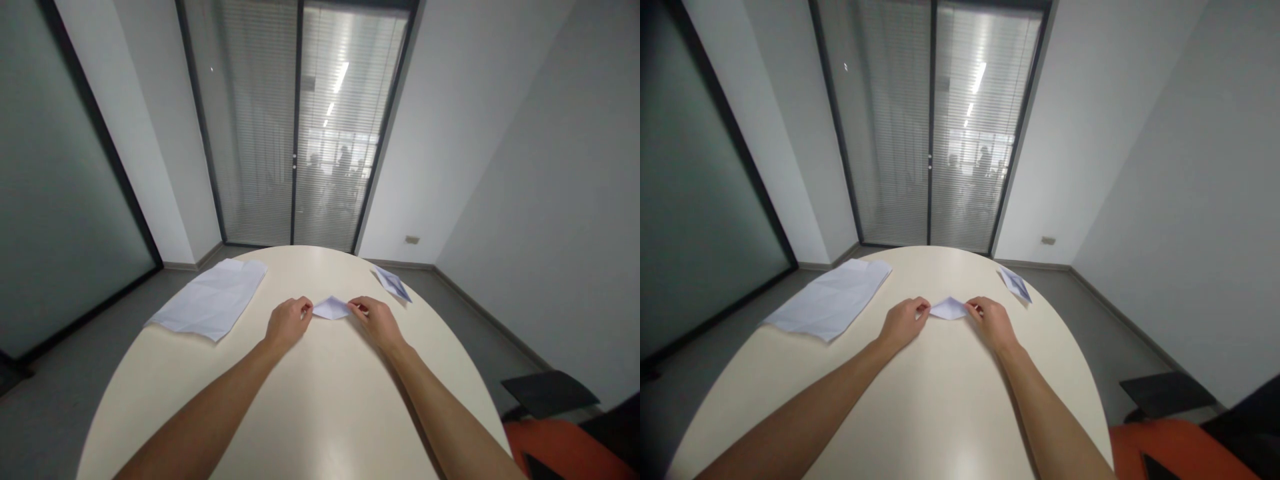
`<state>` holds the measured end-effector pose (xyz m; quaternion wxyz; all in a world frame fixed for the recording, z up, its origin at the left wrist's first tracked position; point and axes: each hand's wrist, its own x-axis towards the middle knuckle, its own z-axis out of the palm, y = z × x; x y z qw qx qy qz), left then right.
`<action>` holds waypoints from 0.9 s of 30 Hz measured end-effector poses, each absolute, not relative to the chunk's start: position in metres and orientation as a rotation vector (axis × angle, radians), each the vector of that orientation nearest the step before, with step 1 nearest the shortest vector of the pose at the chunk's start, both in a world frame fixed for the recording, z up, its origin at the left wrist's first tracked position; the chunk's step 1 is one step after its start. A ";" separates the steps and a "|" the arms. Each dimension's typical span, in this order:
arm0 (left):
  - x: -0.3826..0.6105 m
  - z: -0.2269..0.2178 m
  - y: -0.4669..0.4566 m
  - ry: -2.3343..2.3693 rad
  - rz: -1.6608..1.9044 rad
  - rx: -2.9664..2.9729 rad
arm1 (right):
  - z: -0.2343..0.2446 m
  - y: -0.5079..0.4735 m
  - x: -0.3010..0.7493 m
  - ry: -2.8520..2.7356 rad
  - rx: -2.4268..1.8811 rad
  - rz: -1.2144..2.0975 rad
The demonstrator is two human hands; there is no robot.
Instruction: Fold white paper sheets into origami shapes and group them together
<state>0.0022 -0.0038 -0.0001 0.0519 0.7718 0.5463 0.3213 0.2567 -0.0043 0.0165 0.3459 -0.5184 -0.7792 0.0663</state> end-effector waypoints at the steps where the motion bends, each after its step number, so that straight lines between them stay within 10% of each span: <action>1: 0.002 -0.001 -0.004 1.654 0.976 2.347 | 0.016 -0.004 0.256 -2.004 -1.349 0.167; 27: 0.005 0.003 -0.006 1.566 1.105 2.368 | 0.016 -0.014 0.232 -2.278 -1.011 0.072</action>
